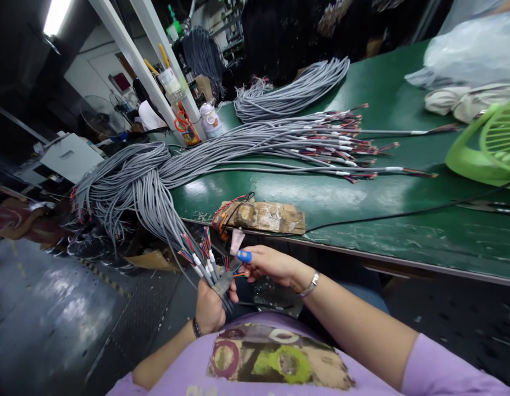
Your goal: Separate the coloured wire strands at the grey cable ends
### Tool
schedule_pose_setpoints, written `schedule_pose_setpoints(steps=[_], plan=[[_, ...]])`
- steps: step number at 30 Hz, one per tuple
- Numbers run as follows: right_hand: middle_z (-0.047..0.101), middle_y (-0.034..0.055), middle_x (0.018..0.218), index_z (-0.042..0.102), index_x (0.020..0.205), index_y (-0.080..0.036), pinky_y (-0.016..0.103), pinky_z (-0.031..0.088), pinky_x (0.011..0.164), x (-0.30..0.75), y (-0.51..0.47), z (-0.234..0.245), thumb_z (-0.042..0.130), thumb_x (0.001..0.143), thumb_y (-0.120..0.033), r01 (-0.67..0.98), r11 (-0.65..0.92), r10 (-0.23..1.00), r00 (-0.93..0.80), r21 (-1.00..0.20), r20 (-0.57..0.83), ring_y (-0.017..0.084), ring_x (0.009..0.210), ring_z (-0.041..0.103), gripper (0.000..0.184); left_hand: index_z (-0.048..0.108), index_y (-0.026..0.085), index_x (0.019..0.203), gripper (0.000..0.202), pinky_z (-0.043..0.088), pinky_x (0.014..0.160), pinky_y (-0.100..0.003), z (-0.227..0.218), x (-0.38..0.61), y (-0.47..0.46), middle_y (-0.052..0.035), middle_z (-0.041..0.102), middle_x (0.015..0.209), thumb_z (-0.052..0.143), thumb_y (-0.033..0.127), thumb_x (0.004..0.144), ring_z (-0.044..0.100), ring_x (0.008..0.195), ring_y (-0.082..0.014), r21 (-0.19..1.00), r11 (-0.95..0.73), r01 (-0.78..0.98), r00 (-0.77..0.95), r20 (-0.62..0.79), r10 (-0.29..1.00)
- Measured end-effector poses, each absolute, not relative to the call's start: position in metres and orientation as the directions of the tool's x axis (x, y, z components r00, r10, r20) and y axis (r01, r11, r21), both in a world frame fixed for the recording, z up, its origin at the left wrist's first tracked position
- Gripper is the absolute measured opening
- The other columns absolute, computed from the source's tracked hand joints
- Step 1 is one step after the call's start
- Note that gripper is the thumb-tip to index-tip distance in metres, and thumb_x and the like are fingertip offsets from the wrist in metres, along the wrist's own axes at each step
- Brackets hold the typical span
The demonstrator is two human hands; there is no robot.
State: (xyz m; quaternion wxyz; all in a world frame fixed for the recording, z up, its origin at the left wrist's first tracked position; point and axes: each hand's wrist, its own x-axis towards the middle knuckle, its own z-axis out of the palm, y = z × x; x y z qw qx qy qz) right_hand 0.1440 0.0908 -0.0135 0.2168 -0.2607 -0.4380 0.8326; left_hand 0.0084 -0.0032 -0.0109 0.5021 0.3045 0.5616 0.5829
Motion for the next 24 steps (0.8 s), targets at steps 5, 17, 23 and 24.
schedule_pose_setpoints(steps=[5, 17, 23, 24], plan=[[0.057, -0.0021, 0.06, 0.062, 0.066, -0.012, 0.022, 0.038, 0.056, 0.141, 0.094, 0.003, 0.075, 0.061, -0.044, -0.02, -0.266, 0.585, -0.798, -0.964, -0.145, 0.008, 0.055, 0.046, 0.035, 0.055, 0.014, 0.059, 0.03, 0.036, 0.038, -0.02, -0.014, 0.008, -0.006, 0.0016, 0.056, 0.048, 0.069, 0.039, 0.067, 0.048, 0.035, -0.008, 0.966, 0.18, -0.184, -0.252, -0.224, 0.941], [0.06, 0.0008, 0.077, 0.062, 0.084, -0.015, 0.025, 0.041, 0.065, 0.155, 0.08, -0.008, 0.061, 0.075, -0.047, -0.072, -0.118, 0.76, -0.648, -0.99, -0.043, 0.012, 0.068, 0.051, 0.034, 0.058, 0.013, 0.061, 0.022, 0.043, 0.042, -0.021, -0.014, 0.007, -0.004, -0.0001, 0.058, 0.047, 0.067, 0.031, 0.067, 0.053, 0.039, -0.0107, 0.935, 0.246, -0.253, -0.174, -0.294, 0.94], [0.057, -0.0013, 0.063, 0.054, 0.083, -0.017, 0.03, 0.044, 0.061, 0.141, 0.054, -0.023, 0.063, 0.075, -0.042, -0.302, -0.294, 0.733, -0.68, -0.907, -0.011, 0.013, 0.058, 0.052, 0.028, 0.059, 0.013, 0.065, 0.026, 0.048, 0.049, -0.024, -0.014, 0.011, -0.002, -0.0021, 0.062, 0.05, 0.07, 0.037, 0.067, 0.06, 0.047, -0.015, 0.928, 0.192, -0.319, -0.248, -0.277, 0.928], [0.055, -0.0029, 0.058, 0.052, 0.079, -0.018, 0.03, 0.044, 0.059, 0.136, 0.051, -0.023, 0.063, 0.076, -0.041, -0.353, -0.305, 0.738, -0.675, -0.885, 0.015, 0.012, 0.054, 0.05, 0.026, 0.06, 0.013, 0.067, 0.027, 0.048, 0.05, -0.025, -0.014, 0.011, -0.002, -0.0023, 0.062, 0.05, 0.07, 0.038, 0.066, 0.061, 0.048, -0.0159, 0.928, 0.191, -0.32, -0.249, -0.277, 0.928]])
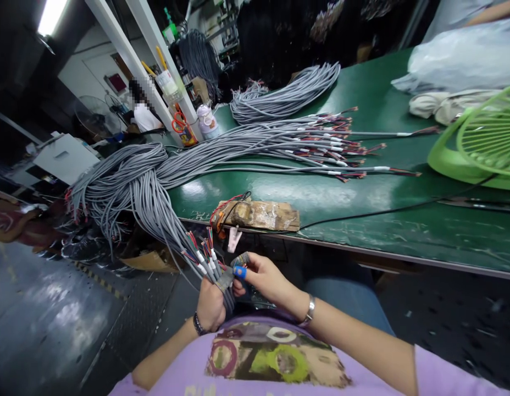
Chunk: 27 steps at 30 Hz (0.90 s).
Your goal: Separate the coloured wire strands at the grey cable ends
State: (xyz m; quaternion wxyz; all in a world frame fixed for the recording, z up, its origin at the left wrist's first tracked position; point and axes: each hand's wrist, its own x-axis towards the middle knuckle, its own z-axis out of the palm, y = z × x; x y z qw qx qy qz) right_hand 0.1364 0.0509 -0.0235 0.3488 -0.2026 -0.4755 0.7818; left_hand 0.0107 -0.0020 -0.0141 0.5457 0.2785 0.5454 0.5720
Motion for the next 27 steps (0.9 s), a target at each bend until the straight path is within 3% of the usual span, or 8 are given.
schedule_pose_setpoints(steps=[4, 11, 16, 20, 27], plan=[[0.052, -0.0048, 0.051, 0.05, 0.073, -0.018, 0.029, 0.043, 0.053, 0.128, 0.05, -0.015, 0.064, 0.076, -0.038, -0.372, -0.36, 0.693, -0.72, -0.855, 0.022, 0.011, 0.047, 0.048, 0.024, 0.062, 0.012, 0.073, 0.031, 0.051, 0.054, -0.028, -0.02, 0.005, -0.005, -0.0043, 0.065, 0.054, 0.07, 0.042, 0.068, 0.064, 0.053, -0.0181, 0.937, 0.202, -0.285, -0.191, -0.262, 0.946], [0.055, -0.0004, 0.045, 0.05, 0.058, -0.016, 0.027, 0.042, 0.049, 0.123, 0.063, 0.001, 0.064, 0.073, -0.044, -0.128, -0.367, 0.488, -0.87, -0.921, -0.074, 0.014, 0.045, 0.054, 0.035, 0.066, 0.011, 0.062, 0.035, 0.052, 0.055, -0.031, -0.035, -0.009, -0.015, -0.0079, 0.066, 0.053, 0.064, 0.044, 0.073, 0.063, 0.05, -0.0186, 0.976, 0.185, -0.118, -0.071, -0.194, 0.978], [0.058, -0.0021, 0.048, 0.053, 0.076, -0.016, 0.026, 0.04, 0.047, 0.118, 0.066, -0.006, 0.063, 0.075, -0.043, -0.183, -0.399, 0.557, -0.827, -0.899, -0.079, 0.013, 0.043, 0.053, 0.029, 0.063, 0.012, 0.065, 0.029, 0.053, 0.054, -0.029, -0.032, -0.005, -0.011, -0.0047, 0.064, 0.051, 0.068, 0.041, 0.07, 0.063, 0.049, -0.0176, 0.945, 0.134, -0.298, -0.253, -0.213, 0.944], [0.061, -0.0012, 0.055, 0.051, 0.075, -0.016, 0.027, 0.042, 0.056, 0.119, 0.068, -0.01, 0.065, 0.075, -0.041, -0.216, -0.358, 0.584, -0.811, -0.908, -0.037, 0.012, 0.05, 0.056, 0.028, 0.061, 0.012, 0.064, 0.029, 0.054, 0.055, -0.03, -0.024, -0.003, -0.007, -0.0037, 0.063, 0.05, 0.072, 0.039, 0.064, 0.064, 0.051, -0.0187, 0.914, 0.123, -0.386, -0.298, -0.25, 0.921], [0.058, -0.0022, 0.051, 0.048, 0.073, -0.017, 0.026, 0.036, 0.051, 0.119, 0.064, -0.007, 0.061, 0.076, -0.046, -0.206, -0.325, 0.65, -0.757, -0.923, -0.06, 0.012, 0.047, 0.053, 0.031, 0.058, 0.014, 0.071, 0.03, 0.054, 0.056, -0.03, -0.021, -0.001, -0.005, -0.0018, 0.063, 0.05, 0.074, 0.039, 0.063, 0.064, 0.052, -0.0181, 0.899, 0.117, -0.422, -0.313, -0.265, 0.912]])
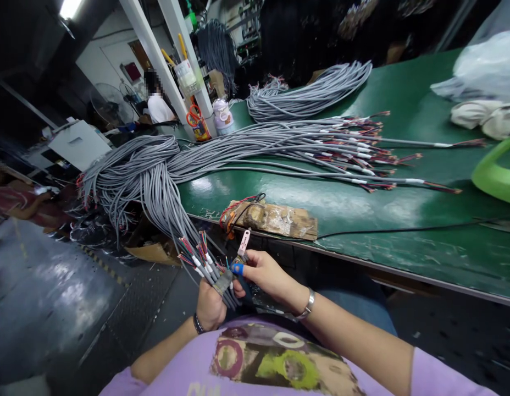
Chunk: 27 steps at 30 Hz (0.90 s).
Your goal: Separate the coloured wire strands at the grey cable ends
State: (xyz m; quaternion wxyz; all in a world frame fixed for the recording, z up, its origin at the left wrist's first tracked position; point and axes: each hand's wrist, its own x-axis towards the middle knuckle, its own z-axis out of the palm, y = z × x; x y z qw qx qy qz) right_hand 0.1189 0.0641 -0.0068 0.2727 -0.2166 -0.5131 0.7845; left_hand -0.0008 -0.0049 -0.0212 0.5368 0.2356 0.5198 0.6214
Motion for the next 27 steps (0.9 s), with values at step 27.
schedule_pose_setpoints(steps=[27], plan=[[0.056, -0.0026, 0.05, 0.051, 0.077, -0.017, 0.026, 0.038, 0.051, 0.115, 0.052, -0.013, 0.062, 0.076, -0.046, -0.282, -0.396, 0.716, -0.69, -0.874, -0.102, 0.011, 0.046, 0.052, 0.031, 0.059, 0.013, 0.069, 0.03, 0.046, 0.044, -0.022, -0.023, 0.0, -0.007, -0.0015, 0.062, 0.052, 0.07, 0.041, 0.067, 0.056, 0.042, -0.0122, 0.941, 0.084, -0.327, -0.358, -0.205, 0.911]])
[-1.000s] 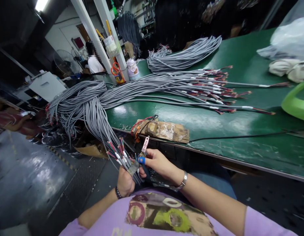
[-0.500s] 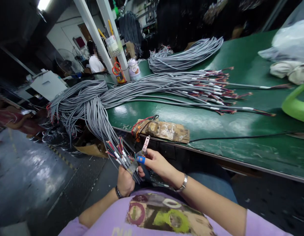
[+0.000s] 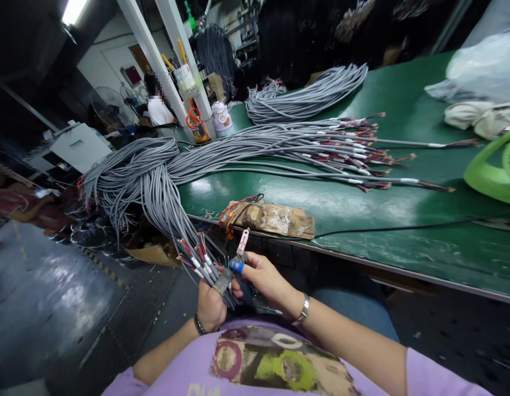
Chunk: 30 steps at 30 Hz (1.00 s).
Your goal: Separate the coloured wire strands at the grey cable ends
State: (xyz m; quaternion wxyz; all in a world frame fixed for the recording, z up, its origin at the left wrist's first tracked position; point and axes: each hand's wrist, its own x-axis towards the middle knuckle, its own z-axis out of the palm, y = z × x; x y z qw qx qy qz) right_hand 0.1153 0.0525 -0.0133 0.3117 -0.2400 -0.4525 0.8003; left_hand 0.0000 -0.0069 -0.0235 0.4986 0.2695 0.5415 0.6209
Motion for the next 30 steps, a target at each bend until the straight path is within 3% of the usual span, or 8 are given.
schedule_pose_setpoints(steps=[3, 7, 10, 13, 16, 18, 25, 30], plan=[[0.062, 0.0011, 0.067, 0.057, 0.082, -0.016, 0.026, 0.043, 0.058, 0.128, 0.059, -0.024, 0.067, 0.074, -0.041, -0.298, -0.472, 0.704, -0.694, -0.829, -0.152, 0.011, 0.058, 0.055, 0.028, 0.057, 0.014, 0.066, 0.033, 0.043, 0.04, -0.021, -0.017, -0.003, -0.007, 0.0, 0.059, 0.048, 0.072, 0.043, 0.063, 0.052, 0.038, -0.0103, 0.921, 0.081, -0.381, -0.334, -0.219, 0.917], [0.062, 0.005, 0.08, 0.062, 0.085, -0.016, 0.024, 0.047, 0.06, 0.141, 0.077, -0.031, 0.059, 0.077, -0.052, -0.361, -0.618, 0.702, -0.654, -0.699, -0.283, 0.011, 0.065, 0.056, 0.037, 0.057, 0.015, 0.066, 0.035, 0.041, 0.036, -0.02, -0.009, -0.009, -0.004, 0.0013, 0.057, 0.045, 0.076, 0.043, 0.057, 0.049, 0.035, -0.0089, 0.879, 0.131, -0.459, -0.216, -0.253, 0.943], [0.061, 0.0058, 0.082, 0.063, 0.089, -0.016, 0.024, 0.047, 0.058, 0.141, 0.09, -0.023, 0.057, 0.079, -0.05, -0.341, -0.645, 0.647, -0.721, -0.684, -0.249, 0.011, 0.064, 0.055, 0.037, 0.057, 0.014, 0.065, 0.035, 0.04, 0.033, -0.02, -0.006, -0.01, 0.001, 0.0009, 0.056, 0.043, 0.076, 0.042, 0.057, 0.048, 0.032, -0.0092, 0.863, 0.18, -0.472, -0.103, -0.257, 0.961], [0.059, 0.0022, 0.075, 0.061, 0.084, -0.016, 0.022, 0.041, 0.052, 0.134, 0.096, -0.015, 0.065, 0.073, -0.047, -0.344, -0.525, 0.706, -0.687, -0.779, -0.173, 0.009, 0.056, 0.048, 0.033, 0.058, 0.014, 0.065, 0.034, 0.038, 0.032, -0.019, -0.005, -0.008, 0.009, 0.0009, 0.055, 0.042, 0.075, 0.042, 0.058, 0.047, 0.031, -0.009, 0.858, 0.189, -0.478, -0.055, -0.243, 0.968], [0.053, -0.0014, 0.059, 0.059, 0.069, -0.015, 0.021, 0.032, 0.047, 0.129, 0.097, -0.015, 0.066, 0.07, -0.051, -0.296, -0.248, 0.875, -0.477, -0.923, -0.082, 0.007, 0.049, 0.038, 0.037, 0.058, 0.015, 0.067, 0.032, 0.036, 0.031, -0.018, -0.006, -0.005, 0.016, 0.0014, 0.054, 0.042, 0.075, 0.041, 0.058, 0.045, 0.031, -0.0079, 0.855, 0.19, -0.483, -0.049, -0.243, 0.969], [0.051, -0.0017, 0.055, 0.058, 0.066, -0.015, 0.022, 0.031, 0.048, 0.126, 0.096, -0.018, 0.061, 0.072, -0.057, -0.27, -0.17, 0.915, -0.401, -0.948, -0.05, 0.008, 0.05, 0.038, 0.042, 0.058, 0.015, 0.067, 0.032, 0.036, 0.031, -0.018, -0.007, -0.004, 0.019, 0.0017, 0.054, 0.041, 0.074, 0.041, 0.058, 0.044, 0.031, -0.0076, 0.853, 0.194, -0.484, -0.046, -0.246, 0.968], [0.059, 0.0026, 0.069, 0.064, 0.079, -0.016, 0.024, 0.04, 0.056, 0.115, 0.098, -0.025, 0.062, 0.07, -0.06, -0.49, -0.517, 0.774, -0.619, -0.702, -0.137, 0.011, 0.058, 0.049, 0.046, 0.059, 0.015, 0.067, 0.032, 0.034, 0.032, -0.018, -0.011, -0.002, 0.023, 0.0022, 0.053, 0.041, 0.073, 0.042, 0.058, 0.042, 0.03, -0.0067, 0.858, 0.208, -0.469, -0.046, -0.259, 0.965], [0.056, -0.0002, 0.059, 0.062, 0.067, -0.015, 0.022, 0.036, 0.049, 0.11, 0.098, -0.02, 0.072, 0.062, -0.055, -0.562, -0.54, 0.795, -0.585, -0.627, -0.16, 0.009, 0.053, 0.046, 0.041, 0.058, 0.015, 0.065, 0.033, 0.032, 0.031, -0.018, -0.012, -0.001, 0.022, 0.0023, 0.051, 0.039, 0.072, 0.044, 0.058, 0.041, 0.029, -0.007, 0.857, 0.201, -0.475, -0.061, -0.26, 0.964]])
